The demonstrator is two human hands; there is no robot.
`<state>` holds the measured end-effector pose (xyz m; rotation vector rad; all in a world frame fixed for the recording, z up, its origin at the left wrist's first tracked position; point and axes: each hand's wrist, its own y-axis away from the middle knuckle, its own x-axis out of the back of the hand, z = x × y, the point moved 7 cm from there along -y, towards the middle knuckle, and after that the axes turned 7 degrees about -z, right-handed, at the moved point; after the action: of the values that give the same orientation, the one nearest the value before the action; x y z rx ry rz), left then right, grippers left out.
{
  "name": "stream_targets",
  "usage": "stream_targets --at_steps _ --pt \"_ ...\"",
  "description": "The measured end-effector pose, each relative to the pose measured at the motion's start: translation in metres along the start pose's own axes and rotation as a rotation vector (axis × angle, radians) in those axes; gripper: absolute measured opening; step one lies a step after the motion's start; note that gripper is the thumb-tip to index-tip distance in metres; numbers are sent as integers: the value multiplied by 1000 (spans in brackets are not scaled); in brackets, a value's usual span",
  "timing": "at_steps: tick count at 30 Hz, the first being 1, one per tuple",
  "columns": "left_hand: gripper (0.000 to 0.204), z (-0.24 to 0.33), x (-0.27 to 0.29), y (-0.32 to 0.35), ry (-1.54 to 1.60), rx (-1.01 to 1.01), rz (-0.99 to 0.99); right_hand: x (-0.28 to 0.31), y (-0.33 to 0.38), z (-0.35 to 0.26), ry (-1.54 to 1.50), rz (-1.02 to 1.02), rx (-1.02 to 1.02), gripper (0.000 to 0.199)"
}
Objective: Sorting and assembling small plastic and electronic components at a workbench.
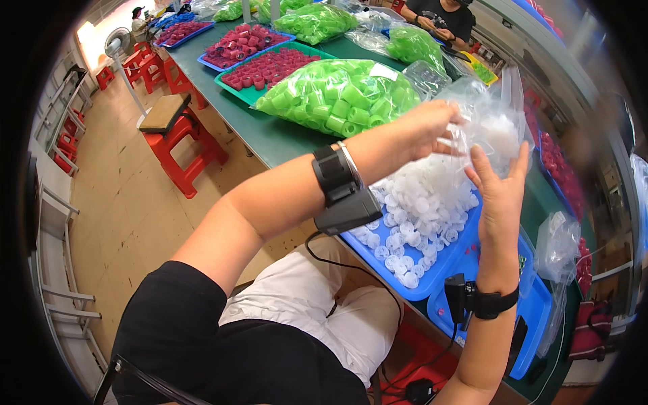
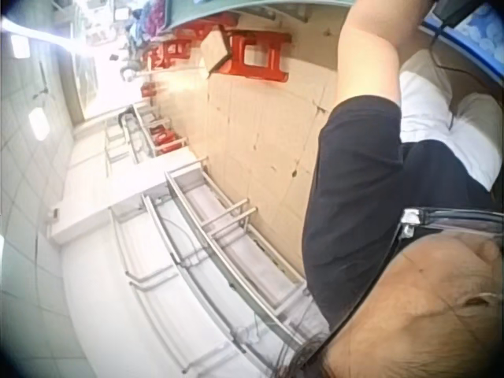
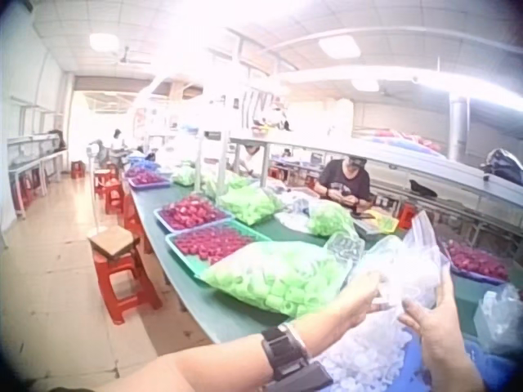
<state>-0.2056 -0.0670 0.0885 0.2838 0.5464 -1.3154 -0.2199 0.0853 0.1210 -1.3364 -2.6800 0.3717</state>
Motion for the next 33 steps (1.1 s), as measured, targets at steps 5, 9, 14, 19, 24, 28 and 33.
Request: stream_targets --at_steps 5,9,14,19,24,28,33 --pt "33 34 26 -6 93 -72 72 -36 2 -54 805 16 617 81" --pt "37 46 18 -11 146 -57 33 -19 -31 -45 1159 -78 722 34" --pt "50 65 5 73 -73 -259 -519 4 -54 -38 1094 -60 301 24" --pt "44 43 13 7 -175 -116 -373 -40 -44 -13 1035 -214 411 58" --pt "58 9 4 18 -907 -363 31 46 -96 6 985 -62 267 41" --pt "61 -42 23 43 -1486 -568 101 70 -96 30 411 19 43 25" --pt "49 -58 1 64 -1756 -473 -164 83 -89 34 287 78 -35 17"
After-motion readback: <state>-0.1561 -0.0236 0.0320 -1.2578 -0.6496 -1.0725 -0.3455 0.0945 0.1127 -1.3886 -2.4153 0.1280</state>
